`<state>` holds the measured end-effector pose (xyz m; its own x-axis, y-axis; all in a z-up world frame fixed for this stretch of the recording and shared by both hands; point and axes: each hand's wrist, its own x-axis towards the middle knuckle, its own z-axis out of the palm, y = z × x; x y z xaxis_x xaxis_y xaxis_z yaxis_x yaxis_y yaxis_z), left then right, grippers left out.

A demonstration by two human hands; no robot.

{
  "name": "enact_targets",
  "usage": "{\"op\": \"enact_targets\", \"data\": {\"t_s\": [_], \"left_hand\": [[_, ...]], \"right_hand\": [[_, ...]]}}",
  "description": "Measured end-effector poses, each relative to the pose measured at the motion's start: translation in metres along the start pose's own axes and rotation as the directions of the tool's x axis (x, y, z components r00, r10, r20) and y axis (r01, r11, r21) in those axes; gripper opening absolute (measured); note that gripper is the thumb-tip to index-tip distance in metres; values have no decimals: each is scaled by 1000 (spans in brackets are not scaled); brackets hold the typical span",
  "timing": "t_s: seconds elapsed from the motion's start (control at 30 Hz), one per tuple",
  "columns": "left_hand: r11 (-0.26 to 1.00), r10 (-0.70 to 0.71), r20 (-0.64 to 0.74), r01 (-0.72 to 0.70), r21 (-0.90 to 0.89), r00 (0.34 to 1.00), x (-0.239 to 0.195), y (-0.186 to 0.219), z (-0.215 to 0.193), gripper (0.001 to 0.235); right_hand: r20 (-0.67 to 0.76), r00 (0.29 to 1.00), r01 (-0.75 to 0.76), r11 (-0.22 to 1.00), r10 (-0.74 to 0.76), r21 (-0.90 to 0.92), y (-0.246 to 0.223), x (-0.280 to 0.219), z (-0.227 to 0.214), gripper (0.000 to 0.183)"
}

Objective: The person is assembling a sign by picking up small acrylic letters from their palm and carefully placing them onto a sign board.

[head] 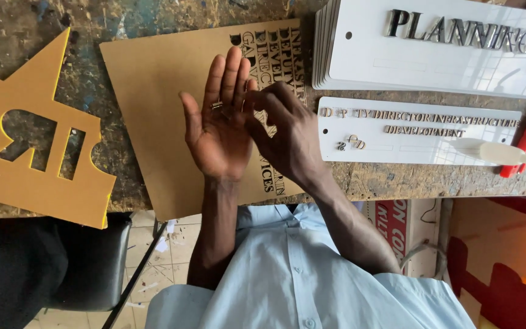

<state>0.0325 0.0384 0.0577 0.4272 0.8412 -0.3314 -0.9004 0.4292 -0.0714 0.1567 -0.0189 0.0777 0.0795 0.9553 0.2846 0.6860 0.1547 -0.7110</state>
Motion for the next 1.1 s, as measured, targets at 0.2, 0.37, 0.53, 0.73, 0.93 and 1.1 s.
{"op": "enact_targets", "data": {"t_s": [0.2, 0.37, 0.53, 0.73, 0.93, 1.1], "left_hand": [[946, -110, 392, -25, 323, 914, -4, -4, -34, 77], [942, -132, 369, 1, 335, 920, -8, -9, -36, 73], [891, -98, 244, -24, 453, 965, -4, -13, -48, 79], [875, -96, 132, 20, 484, 987, -8, -12, -45, 75], [912, -70, 90, 27, 408, 994, -3, -12, -46, 70], [980, 22, 116, -44, 195, 993, 7, -6, -56, 58]], "right_hand": [[-17, 1000, 26, 998, -25, 48, -1, -5, 5, 25], [22, 999, 37, 999, -36, -17, 0, 2, 0, 17], [43, 998, -39, 999, 38, 10, 14, 0, 8, 19], [174, 982, -95, 991, 79, 88, 19, 7, 3, 20], [186, 979, -115, 978, 83, 173, 21, 8, 4, 18], [-17, 998, -59, 966, 66, 252, 48, 24, -5, 15]]}}
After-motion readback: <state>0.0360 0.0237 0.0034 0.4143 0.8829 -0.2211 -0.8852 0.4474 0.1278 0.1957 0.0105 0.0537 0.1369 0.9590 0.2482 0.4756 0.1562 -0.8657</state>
